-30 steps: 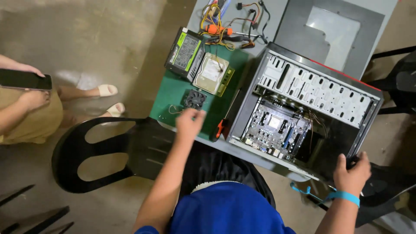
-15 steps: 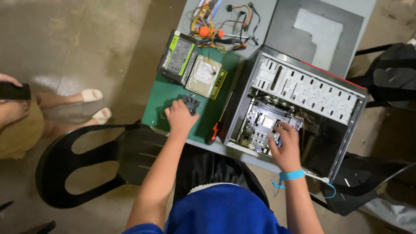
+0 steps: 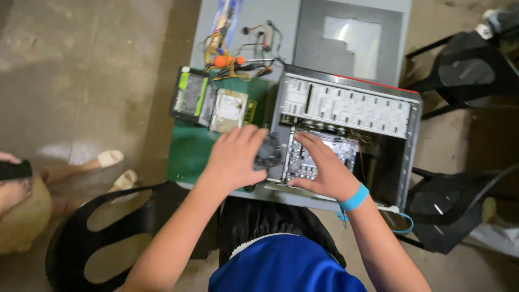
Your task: The person installs a CPU fan onto the motherboard inside an open computer case. They align the fan, connect the power cable, and secure the unit using a screwdriver.
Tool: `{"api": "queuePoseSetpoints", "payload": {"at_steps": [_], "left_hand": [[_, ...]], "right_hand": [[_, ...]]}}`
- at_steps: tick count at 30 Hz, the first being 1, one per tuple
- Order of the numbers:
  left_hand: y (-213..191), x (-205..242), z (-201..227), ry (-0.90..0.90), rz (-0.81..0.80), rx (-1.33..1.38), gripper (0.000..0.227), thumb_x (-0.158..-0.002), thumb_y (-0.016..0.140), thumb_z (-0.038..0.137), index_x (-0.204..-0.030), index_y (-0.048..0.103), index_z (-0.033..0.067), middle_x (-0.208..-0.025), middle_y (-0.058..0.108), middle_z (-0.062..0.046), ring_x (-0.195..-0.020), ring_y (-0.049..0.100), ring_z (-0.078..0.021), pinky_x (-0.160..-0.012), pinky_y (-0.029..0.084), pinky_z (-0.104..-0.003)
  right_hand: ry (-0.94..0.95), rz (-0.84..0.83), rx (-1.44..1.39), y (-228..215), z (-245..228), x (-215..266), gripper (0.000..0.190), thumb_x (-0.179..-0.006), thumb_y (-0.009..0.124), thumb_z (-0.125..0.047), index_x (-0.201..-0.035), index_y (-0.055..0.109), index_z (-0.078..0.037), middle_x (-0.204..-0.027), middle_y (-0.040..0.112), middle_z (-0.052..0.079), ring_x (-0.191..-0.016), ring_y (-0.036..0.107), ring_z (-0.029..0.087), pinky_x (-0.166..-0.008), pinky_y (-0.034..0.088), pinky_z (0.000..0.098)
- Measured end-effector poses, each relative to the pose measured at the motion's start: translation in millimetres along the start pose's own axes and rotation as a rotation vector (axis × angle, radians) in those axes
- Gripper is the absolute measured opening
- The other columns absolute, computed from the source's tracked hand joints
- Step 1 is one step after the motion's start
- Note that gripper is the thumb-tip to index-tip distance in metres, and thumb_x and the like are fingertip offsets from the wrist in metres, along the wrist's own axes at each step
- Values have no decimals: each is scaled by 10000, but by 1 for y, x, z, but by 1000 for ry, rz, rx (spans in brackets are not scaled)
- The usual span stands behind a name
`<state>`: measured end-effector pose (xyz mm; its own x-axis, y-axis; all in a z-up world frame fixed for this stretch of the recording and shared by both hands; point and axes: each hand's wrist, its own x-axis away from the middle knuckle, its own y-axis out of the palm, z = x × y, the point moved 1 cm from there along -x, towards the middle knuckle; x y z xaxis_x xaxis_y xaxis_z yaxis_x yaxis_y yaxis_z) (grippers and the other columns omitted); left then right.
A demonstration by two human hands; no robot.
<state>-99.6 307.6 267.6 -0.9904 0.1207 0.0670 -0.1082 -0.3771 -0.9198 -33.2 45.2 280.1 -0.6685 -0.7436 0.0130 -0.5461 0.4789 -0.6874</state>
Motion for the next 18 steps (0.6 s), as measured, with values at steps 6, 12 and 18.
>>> {"api": "queuePoseSetpoints", "payload": {"at_steps": [6, 12, 18], "left_hand": [[63, -84, 74, 387, 32, -165, 990, -551, 816, 682, -1343, 650, 112, -1218, 644, -89, -1138, 638, -323, -902, 489, -481], [106, -126, 125, 534, -216, -169, 981, -747, 854, 509, -1529, 526, 16, -1319, 641, -180, -1129, 685, -352, -904, 504, -472], [162, -139, 120, 490, -436, -102, 1154, -818, 945, 252, -1727, 259, 68, -1358, 696, -260, -1226, 727, -438, -1016, 512, -513]], "right_hand": [[91, 19, 162, -26, 32, 8, 1192, -699, 1004, -205, -1686, 351, -67, -1624, 457, 221, -1435, 545, 495, -1143, 510, 628], [367, -32, 163, -51, 86, 48, 1207, -682, 981, -90, -1698, 329, -76, -1548, 463, 213, -1317, 624, 530, -1056, 620, 619], [447, -70, 52, -44, 150, 66, 1093, -732, 943, -67, -1683, 407, -130, -1522, 514, 157, -1342, 634, 467, -1066, 615, 568]]}}
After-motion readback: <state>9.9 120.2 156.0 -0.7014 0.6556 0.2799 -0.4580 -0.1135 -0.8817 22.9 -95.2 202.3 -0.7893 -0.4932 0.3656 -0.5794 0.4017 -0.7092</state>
